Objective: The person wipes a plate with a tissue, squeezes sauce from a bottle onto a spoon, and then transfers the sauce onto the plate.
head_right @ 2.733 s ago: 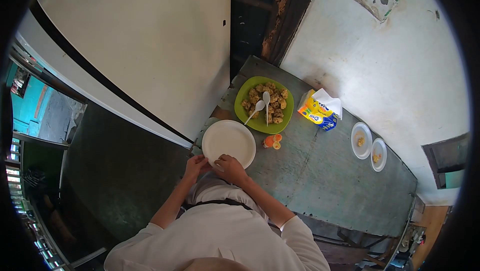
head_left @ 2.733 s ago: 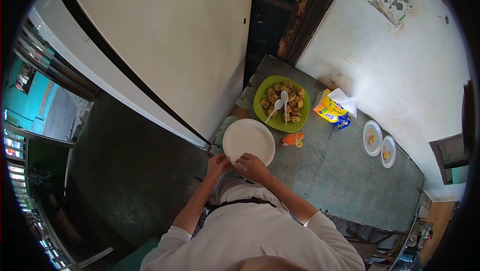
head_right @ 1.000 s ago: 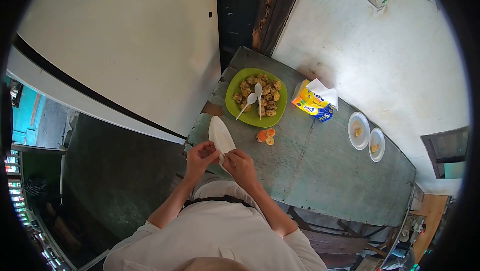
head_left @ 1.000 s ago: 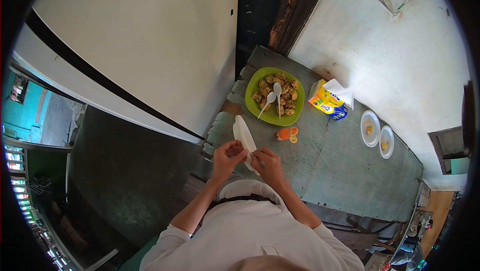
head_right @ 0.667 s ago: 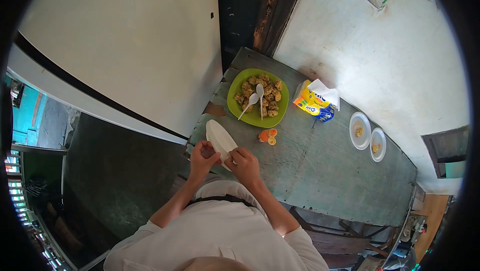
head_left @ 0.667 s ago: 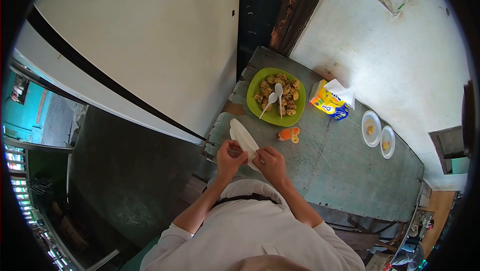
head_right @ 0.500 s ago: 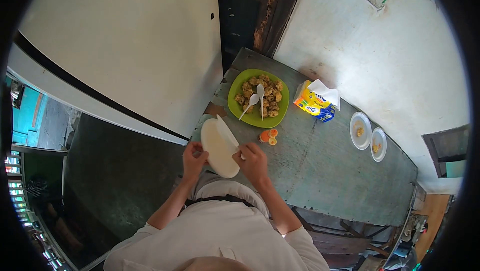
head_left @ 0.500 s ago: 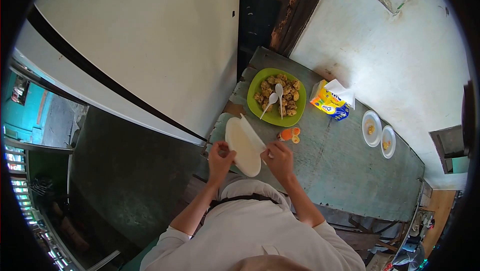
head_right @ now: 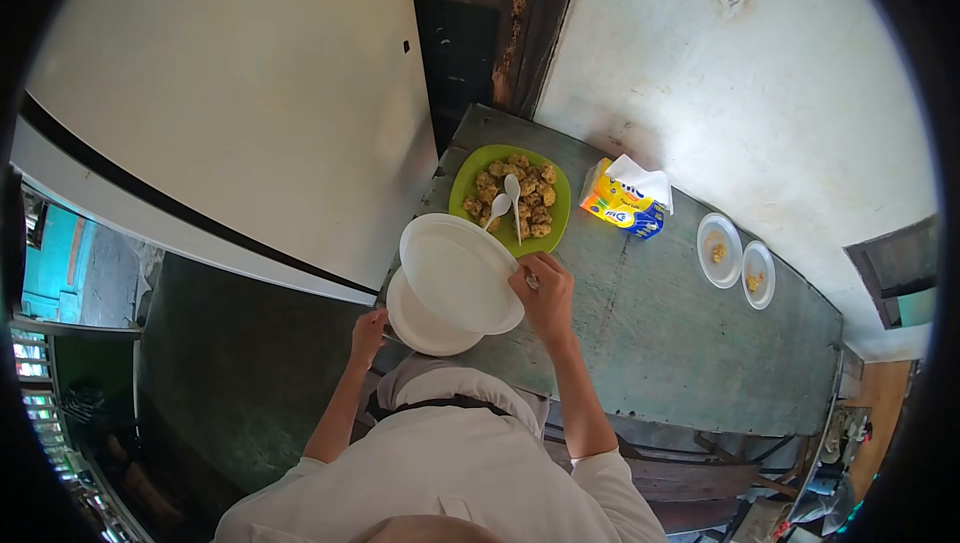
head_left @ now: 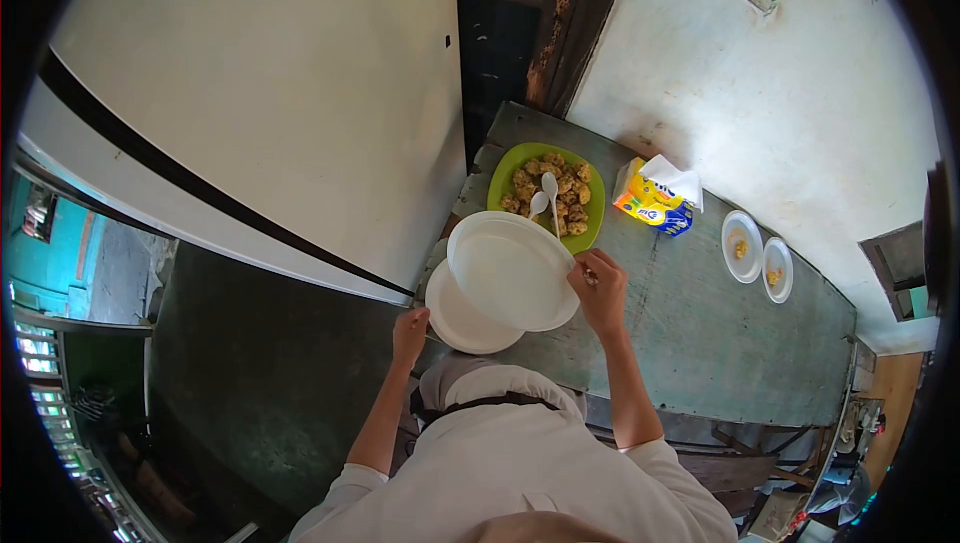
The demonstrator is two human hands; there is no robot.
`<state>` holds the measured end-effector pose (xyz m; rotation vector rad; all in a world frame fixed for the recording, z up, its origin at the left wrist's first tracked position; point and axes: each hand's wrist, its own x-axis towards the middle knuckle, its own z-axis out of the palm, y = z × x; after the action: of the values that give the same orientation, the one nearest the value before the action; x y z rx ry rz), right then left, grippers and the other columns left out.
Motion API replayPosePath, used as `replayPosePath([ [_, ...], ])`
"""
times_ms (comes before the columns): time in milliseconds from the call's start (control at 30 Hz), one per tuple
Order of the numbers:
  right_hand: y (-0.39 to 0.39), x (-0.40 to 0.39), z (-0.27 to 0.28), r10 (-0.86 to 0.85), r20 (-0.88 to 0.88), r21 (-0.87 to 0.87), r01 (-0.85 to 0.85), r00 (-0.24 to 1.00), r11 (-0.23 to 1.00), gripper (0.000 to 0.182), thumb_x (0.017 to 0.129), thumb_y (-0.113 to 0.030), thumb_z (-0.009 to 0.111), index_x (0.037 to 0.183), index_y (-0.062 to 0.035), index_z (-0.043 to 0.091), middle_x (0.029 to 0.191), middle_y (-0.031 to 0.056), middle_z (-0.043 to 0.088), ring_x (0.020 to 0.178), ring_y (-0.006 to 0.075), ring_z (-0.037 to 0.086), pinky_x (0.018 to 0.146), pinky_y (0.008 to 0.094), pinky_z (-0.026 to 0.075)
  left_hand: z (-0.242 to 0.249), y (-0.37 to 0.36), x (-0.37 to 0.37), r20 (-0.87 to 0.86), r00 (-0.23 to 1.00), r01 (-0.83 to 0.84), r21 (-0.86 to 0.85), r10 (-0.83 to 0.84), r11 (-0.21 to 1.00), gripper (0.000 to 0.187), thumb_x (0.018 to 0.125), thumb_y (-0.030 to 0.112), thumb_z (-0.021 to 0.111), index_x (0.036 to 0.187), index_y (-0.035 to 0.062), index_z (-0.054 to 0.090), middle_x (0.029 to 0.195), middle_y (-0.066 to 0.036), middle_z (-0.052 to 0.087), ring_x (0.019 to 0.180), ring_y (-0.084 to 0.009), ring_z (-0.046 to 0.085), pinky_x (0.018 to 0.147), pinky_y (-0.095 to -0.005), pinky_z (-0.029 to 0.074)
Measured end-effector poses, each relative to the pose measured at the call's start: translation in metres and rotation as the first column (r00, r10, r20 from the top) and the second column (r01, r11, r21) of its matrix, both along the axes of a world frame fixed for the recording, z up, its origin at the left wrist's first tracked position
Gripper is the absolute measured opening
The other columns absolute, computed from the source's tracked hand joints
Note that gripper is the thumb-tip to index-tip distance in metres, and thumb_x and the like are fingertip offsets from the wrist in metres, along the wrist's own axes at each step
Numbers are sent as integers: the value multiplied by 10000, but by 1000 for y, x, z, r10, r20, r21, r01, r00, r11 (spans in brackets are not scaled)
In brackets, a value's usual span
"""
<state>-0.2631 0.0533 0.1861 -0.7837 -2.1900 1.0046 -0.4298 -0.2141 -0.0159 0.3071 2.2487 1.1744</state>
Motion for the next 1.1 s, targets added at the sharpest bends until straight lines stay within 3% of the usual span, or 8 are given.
replayPosePath([
  [33,3,0,2,21,-9,-22,-21,1000,1000,100,690,4,585,773,59,578,715,121,578,582,190,551,562,273,450,-6,0,-4,-198,970,126,-78,-139,989,334,852,275,571,1099,52,574,1034,-76,574,813,-155,598,699,-357,498],
  [133,13,-1,11,103,14,-101,-102,995,990,98,710,-2,573,784,61,582,723,112,580,594,164,550,565,263,448,70,36,3,256,940,-316,390,227,865,361,866,337,554,1086,52,585,1095,-90,556,847,-169,582,742,-334,458],
  [233,18,-5,17,199,14,-183,-193,980,964,106,722,-6,571,803,60,587,748,109,586,615,151,552,569,256,447,134,67,-2,404,912,-352,679,73,644,365,879,359,537,1039,37,598,1008,-64,584,787,-129,566,698,-254,439],
  [367,24,-13,22,181,-59,-199,-190,982,961,127,739,-6,566,846,49,608,811,116,596,652,167,560,584,262,452,182,80,-9,267,958,-114,680,-100,724,309,912,314,499,939,24,604,839,-3,590,729,-56,511,670,-198,408],
  [433,28,-16,32,114,-66,-13,-115,991,993,158,745,14,556,890,35,615,836,116,600,669,182,564,607,267,456,187,82,-14,287,948,-117,720,-141,684,297,924,296,486,894,24,603,767,23,577,708,-29,485,650,-186,398],
  [633,17,-20,60,-89,-135,253,121,987,960,334,759,47,569,1081,-36,604,933,118,622,735,196,594,689,295,472,204,97,3,320,937,-333,688,143,644,293,919,296,499,825,36,595,700,54,532,609,-10,442,531,-176,369],
  [767,-4,-35,70,-78,-231,300,147,970,943,434,756,64,572,1170,-65,556,978,118,629,840,262,612,754,350,481,206,97,15,201,976,-200,668,85,717,262,925,261,491,850,35,600,684,61,509,565,3,405,485,-157,327],
  [1100,-36,-48,63,235,-100,478,-161,967,863,337,602,86,590,910,-40,644,952,67,615,867,248,572,754,335,494,237,110,44,-147,986,154,643,-76,750,280,941,164,372,974,-35,567,680,-4,500,602,-63,418,533,-217,344],
])
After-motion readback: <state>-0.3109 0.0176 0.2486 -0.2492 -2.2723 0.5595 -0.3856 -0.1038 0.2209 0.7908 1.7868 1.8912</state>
